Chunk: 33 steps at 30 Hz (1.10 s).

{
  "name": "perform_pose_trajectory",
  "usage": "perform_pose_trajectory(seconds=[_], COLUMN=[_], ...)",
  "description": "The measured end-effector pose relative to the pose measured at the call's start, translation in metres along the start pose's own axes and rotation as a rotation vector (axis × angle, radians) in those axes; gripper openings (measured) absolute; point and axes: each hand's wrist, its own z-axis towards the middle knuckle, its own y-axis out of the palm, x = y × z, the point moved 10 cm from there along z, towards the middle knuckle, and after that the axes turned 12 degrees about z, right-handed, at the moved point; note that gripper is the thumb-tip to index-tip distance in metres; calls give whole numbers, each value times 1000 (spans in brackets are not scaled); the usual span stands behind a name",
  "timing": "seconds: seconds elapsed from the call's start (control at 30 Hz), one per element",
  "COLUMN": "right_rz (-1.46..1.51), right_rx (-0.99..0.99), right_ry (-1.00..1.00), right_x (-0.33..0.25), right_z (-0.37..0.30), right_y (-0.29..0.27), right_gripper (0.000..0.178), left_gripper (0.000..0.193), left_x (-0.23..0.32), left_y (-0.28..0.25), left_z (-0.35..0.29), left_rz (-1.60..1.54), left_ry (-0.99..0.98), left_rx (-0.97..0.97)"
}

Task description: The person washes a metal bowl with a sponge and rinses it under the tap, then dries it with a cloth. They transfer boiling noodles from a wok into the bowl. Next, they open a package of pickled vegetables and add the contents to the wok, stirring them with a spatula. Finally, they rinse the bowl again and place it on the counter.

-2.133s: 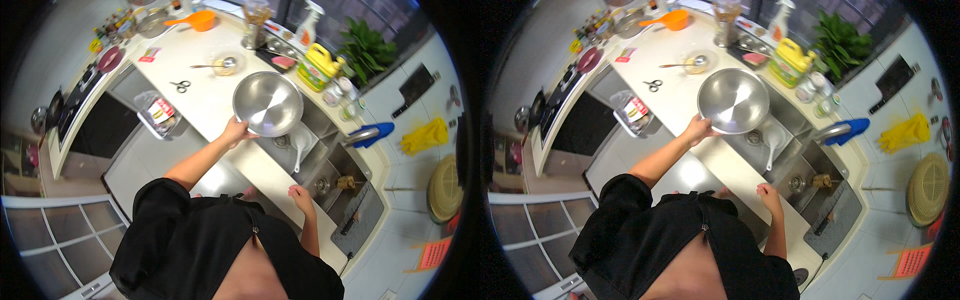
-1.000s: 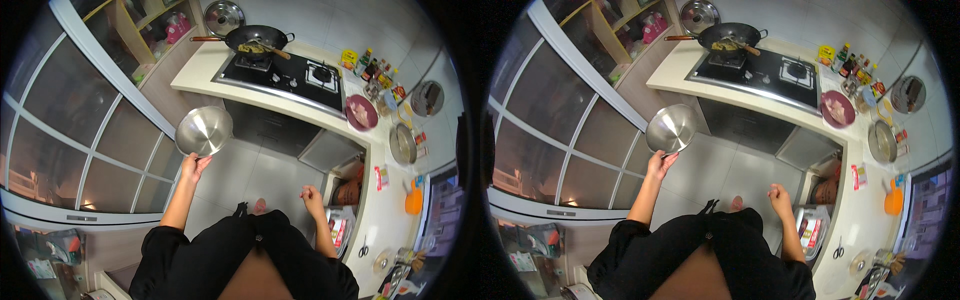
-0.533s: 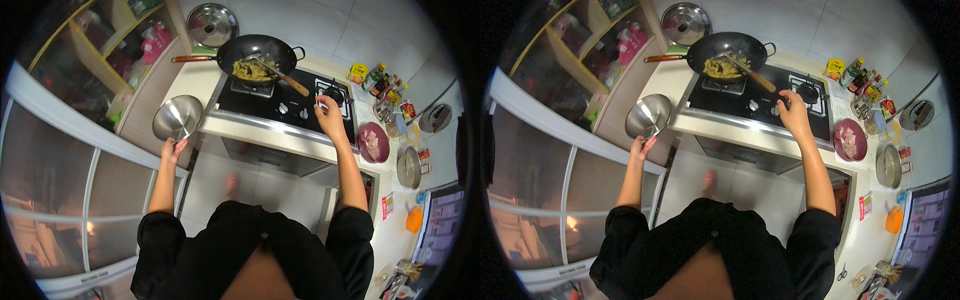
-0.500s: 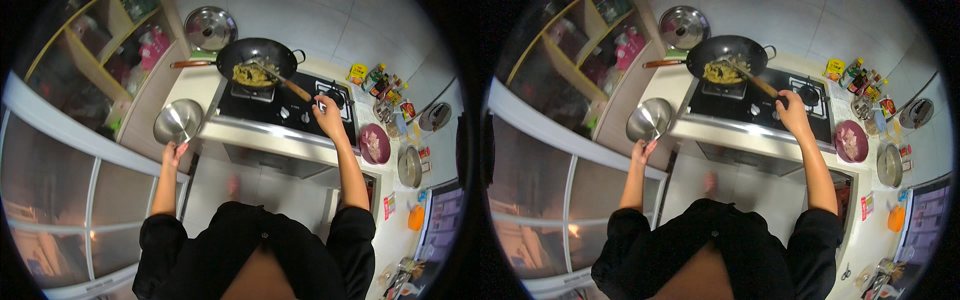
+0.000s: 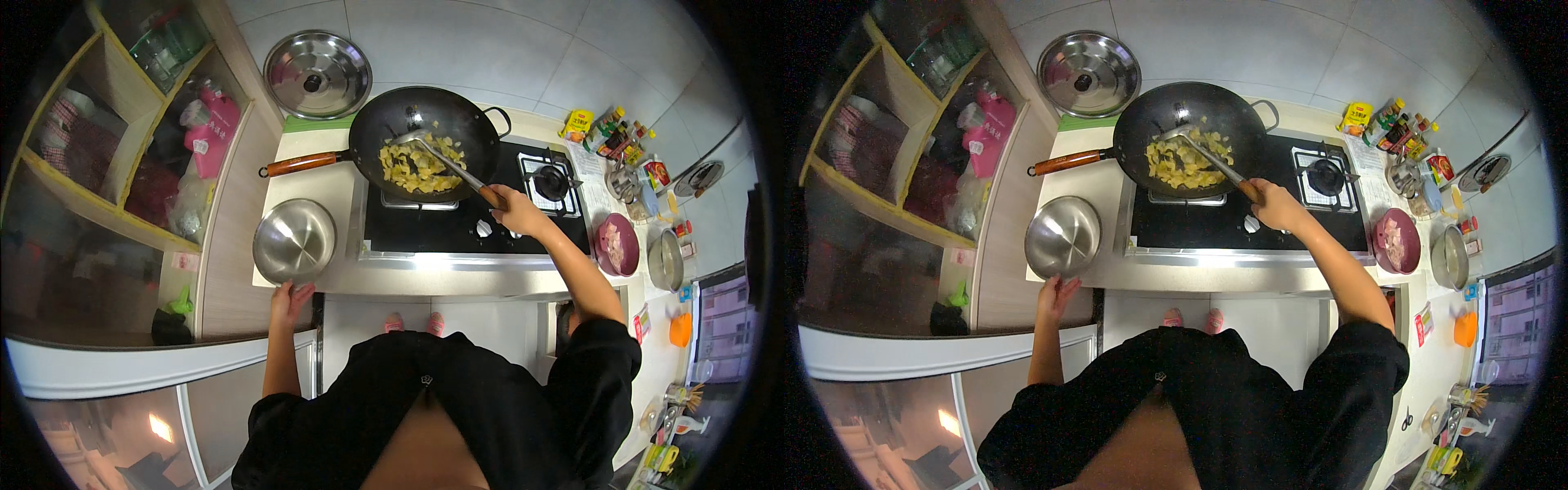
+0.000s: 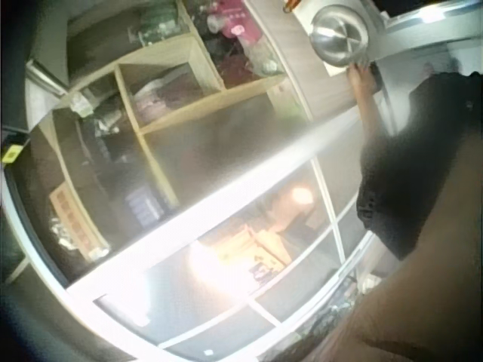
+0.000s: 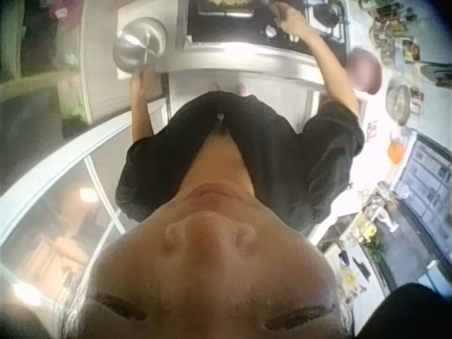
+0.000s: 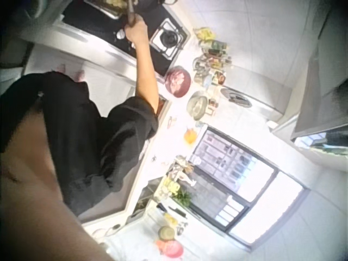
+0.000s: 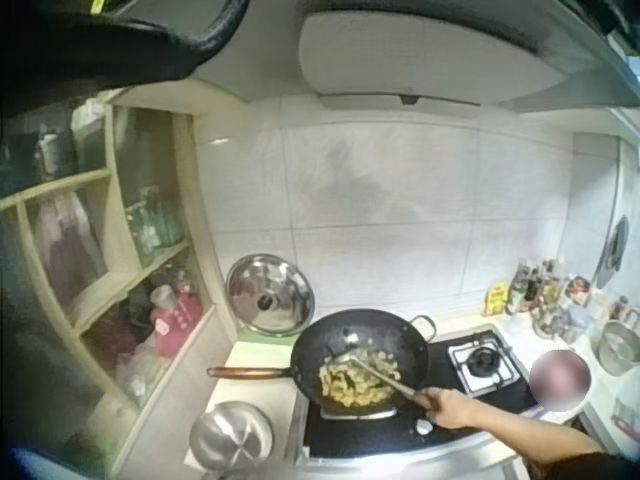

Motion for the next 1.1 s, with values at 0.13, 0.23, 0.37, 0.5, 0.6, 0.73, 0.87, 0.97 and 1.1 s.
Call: perform_pose_trajectory(seconds=[0.13,0.23,0.37,0.5,0.6,0.73,0.87,0.97,1.1], right_rz=[70,20,-107,-74,-43,-293,-255,-79,-68], right_rx=[160,189,101,-12,47,-65,-86,-33,4], right_ry=[-115,-51,-13,147,78,150,124,119,77], right_x=[-18,-29,-19,-24,-54,-95,-104,-65,-44], right_z=[1,18,14,-40,-80,-105,-85,-54,-6], right_y=[-14,-18,-9,-23,-68,-111,-101,-83,-55], right_gripper=[48,45,47,50,45,42,42,43,46], left_gripper=[49,43,52,60,50,21,24,27,30], left_x=[67,164,206,204,211,214,210,212,220], left_y=[-31,41,179,238,261,246,245,253,249], left_z=[-37,-62,-28,24,45,85,79,84,87], left_rz=[639,1181,1579,2009,2078,2207,2213,2170,2193], left_ry=[156,1063,1277,1301,1439,1198,1123,1156,1122], left_rx=[589,698,363,321,390,268,190,180,193])
